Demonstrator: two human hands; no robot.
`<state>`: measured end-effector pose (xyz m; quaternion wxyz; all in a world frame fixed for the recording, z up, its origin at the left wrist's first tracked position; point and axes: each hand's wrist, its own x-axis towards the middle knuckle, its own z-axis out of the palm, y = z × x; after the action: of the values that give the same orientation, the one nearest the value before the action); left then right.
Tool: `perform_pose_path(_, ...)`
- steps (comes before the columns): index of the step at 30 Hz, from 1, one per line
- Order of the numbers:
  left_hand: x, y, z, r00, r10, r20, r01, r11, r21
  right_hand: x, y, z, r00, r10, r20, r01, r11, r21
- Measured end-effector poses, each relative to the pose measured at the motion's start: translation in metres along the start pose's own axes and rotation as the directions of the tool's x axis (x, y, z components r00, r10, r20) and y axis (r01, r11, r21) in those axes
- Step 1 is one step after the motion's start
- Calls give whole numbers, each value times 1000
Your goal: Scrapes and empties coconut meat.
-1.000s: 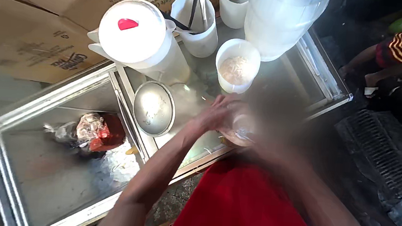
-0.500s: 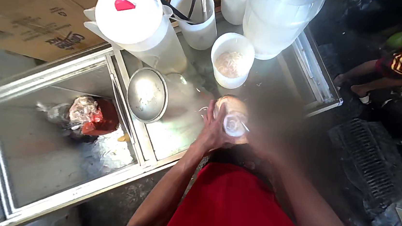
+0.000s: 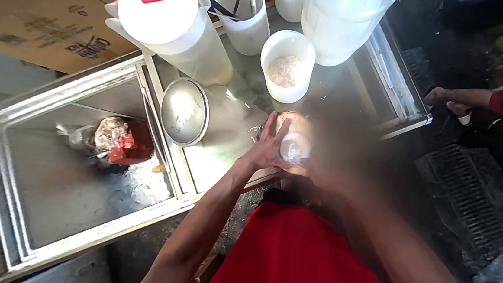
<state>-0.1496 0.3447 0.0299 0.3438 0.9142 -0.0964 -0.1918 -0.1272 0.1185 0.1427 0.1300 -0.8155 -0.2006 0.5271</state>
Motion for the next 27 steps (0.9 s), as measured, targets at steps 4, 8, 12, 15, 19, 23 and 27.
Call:
perform_pose_path(4, 3, 4, -5, 999, -47, 28, 47, 999, -22, 24, -15, 15, 976, 99, -193, -23, 933, 359)
perform_pose_path(8, 17, -7, -19, 992, 67, 105, -72, 996, 44, 32, -13, 37, 983, -17, -182, 54, 978, 202)
perform_pose_path(12, 33, 0, -43, 968, 55, 246, -83, 991, 103, 6, -4, 22, 995, 26, -98, -24, 1000, 19)
perform_pose_path(15, -3, 11, -29, 999, -35, 24, 34, 999, 41, -1, 3, 24, 993, 45, -113, -15, 968, 249)
perform_pose_path(19, -25, 44, 20, 935, -342, -90, 341, 940, -32, 17, -10, 38, 952, 216, -216, -34, 777, 628)
perform_pose_path(23, -20, 47, 26, 933, -354, -60, 353, 935, -29, 37, -32, 41, 938, 214, -273, -28, 830, 557)
perform_pose_path(27, -18, 24, 19, 962, -271, -31, 264, 955, -136, 23, -29, 41, 982, 63, -177, -21, 973, 230)
